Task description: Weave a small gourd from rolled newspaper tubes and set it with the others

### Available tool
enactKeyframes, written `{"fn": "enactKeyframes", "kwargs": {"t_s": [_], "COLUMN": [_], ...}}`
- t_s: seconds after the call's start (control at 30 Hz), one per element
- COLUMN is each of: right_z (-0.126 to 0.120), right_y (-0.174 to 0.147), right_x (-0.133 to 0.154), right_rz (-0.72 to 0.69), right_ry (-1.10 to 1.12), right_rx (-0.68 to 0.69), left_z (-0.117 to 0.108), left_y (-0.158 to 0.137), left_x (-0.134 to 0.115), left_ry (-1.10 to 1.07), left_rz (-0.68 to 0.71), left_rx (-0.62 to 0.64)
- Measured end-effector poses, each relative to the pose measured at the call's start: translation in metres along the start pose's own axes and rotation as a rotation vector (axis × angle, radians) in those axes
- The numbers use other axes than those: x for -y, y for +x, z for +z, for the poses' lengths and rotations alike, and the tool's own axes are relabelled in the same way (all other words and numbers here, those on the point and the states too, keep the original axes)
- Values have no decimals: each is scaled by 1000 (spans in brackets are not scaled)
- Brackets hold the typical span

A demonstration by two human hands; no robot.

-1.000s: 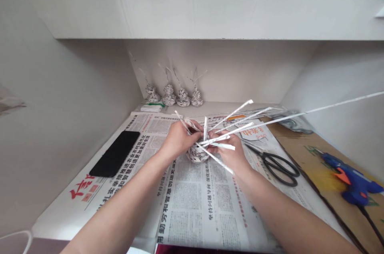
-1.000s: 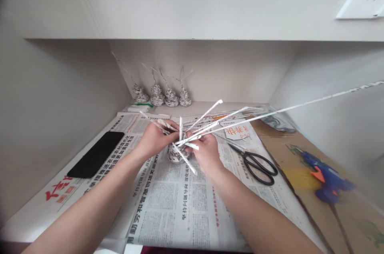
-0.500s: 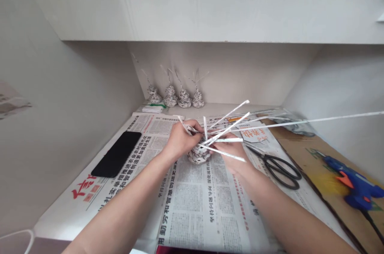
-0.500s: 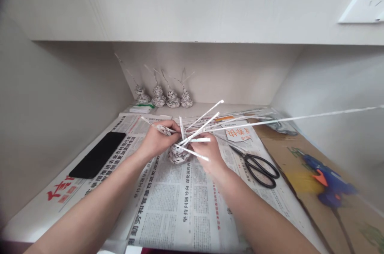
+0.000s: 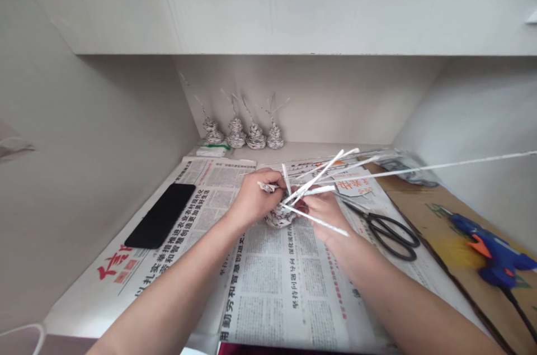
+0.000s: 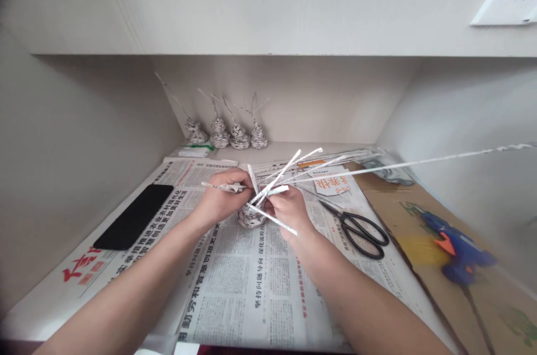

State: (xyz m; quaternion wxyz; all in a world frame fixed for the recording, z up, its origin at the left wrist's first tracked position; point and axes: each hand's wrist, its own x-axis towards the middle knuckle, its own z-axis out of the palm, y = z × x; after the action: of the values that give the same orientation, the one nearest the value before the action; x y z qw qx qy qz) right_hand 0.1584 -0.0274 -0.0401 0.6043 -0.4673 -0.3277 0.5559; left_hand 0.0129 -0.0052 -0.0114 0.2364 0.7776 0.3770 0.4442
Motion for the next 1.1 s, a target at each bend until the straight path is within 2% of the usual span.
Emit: {"fn": "enactKeyframes", "kwargs": {"t_s": [0.17,0.27,0.37,0.57,0.77,0.87,0.97,1.1], "right_z": [-2,-1,1,1,-5,-4,0,5], "right_y": [-1,-1,-2,-1,1,-1,-5,-9], "right_x": [-4,-7,-10,-9,-9,-8,-9,-9], "right_rz": [-37,-90,-122,-129,-11,20,-80,-186], "right_ry": [0,2,-19,-42,-70,-55,-28,-63], "right_rx": [-10,22,-5,4,18,-3,-27,13], "left_z": [-4,-4,-1,-2,-5,-2,0,-2], "left_y": [2,3,3,1,2,1,1,3], "left_x": [-2,1,5,4,5,7,8,8], "left_ry": [-90,-113,-94,1,48,56,37,-14], "left_rz": [-167,-228,-250,-261,-257,-255,-268,-318], "left_rx": [67,50,16,47,87,64,48,85]}}
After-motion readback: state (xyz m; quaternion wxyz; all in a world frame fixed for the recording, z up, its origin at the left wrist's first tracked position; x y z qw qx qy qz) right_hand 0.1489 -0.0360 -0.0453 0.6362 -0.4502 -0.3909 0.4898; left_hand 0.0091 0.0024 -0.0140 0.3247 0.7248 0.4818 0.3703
